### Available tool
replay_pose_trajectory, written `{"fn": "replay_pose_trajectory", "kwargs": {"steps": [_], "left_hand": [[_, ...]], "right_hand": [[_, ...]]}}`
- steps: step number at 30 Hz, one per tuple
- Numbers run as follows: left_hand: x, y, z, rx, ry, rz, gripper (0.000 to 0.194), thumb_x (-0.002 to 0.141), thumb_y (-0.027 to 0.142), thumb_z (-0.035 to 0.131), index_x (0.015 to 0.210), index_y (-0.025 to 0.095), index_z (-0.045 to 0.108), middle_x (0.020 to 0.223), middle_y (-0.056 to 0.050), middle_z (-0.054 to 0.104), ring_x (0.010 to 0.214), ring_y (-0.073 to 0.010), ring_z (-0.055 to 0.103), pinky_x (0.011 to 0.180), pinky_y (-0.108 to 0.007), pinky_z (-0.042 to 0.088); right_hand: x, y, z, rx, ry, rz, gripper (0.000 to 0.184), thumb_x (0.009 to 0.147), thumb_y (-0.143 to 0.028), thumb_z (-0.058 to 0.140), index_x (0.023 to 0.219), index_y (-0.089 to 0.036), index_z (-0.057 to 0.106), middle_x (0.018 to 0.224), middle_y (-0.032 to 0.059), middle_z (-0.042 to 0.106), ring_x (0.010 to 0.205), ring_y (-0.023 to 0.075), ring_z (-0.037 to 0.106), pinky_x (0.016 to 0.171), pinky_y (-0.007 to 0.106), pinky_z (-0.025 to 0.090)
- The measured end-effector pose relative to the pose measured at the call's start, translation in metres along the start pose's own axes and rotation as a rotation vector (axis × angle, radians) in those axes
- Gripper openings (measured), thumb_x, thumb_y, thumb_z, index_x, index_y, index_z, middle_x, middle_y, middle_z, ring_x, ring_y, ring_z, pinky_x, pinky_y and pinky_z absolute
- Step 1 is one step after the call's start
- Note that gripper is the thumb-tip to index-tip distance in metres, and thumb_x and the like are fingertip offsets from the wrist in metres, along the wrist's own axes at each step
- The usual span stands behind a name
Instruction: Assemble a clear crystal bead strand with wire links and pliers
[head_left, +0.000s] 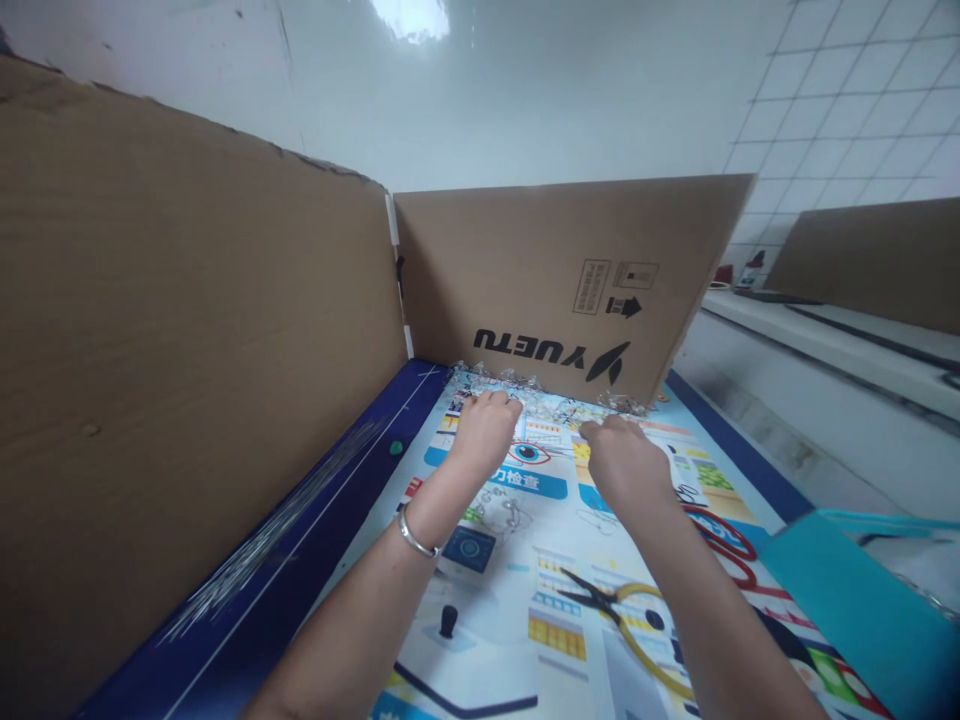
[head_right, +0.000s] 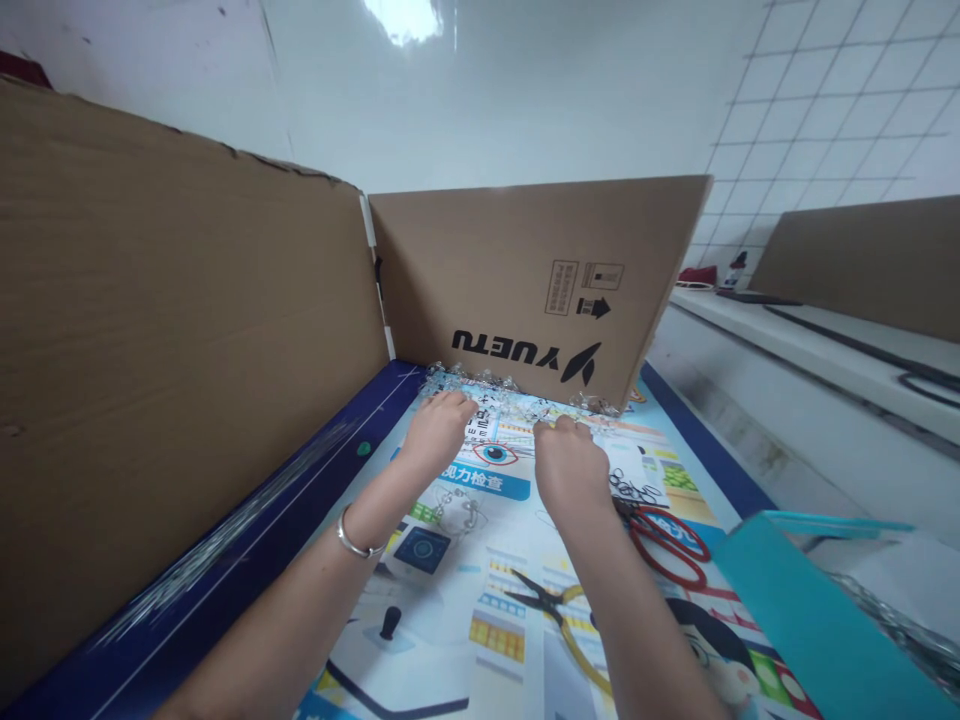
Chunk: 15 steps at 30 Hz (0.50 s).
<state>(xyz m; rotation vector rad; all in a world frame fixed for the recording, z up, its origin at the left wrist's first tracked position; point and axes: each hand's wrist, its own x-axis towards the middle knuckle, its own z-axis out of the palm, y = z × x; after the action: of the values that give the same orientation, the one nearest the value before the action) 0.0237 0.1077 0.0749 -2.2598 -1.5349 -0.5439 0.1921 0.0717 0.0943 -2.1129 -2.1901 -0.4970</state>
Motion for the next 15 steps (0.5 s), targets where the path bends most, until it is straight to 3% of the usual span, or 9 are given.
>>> {"fn": "replay_pose_trajectory", "kwargs": {"steps": [15], "left_hand": [[-0.0007,0.0013,0.0000,0.004,0.008,-0.025,0.017,0.084,0.008,0.045,0.089,0.017,0.059,0.090,-0.007,0.060,0.089,-0.0218,0.053,0.075,-0.033,0.041]], "right_hand": [[0.0008,0.0005,-0.0003,0.011,-0.018,0.018,0.031,0.080,-0.005,0.043,0.099,-0.021,0.062,0.091,0.0114,0.057,0.092,0.0244,0.054,0.058,0.025,0.038]]}}
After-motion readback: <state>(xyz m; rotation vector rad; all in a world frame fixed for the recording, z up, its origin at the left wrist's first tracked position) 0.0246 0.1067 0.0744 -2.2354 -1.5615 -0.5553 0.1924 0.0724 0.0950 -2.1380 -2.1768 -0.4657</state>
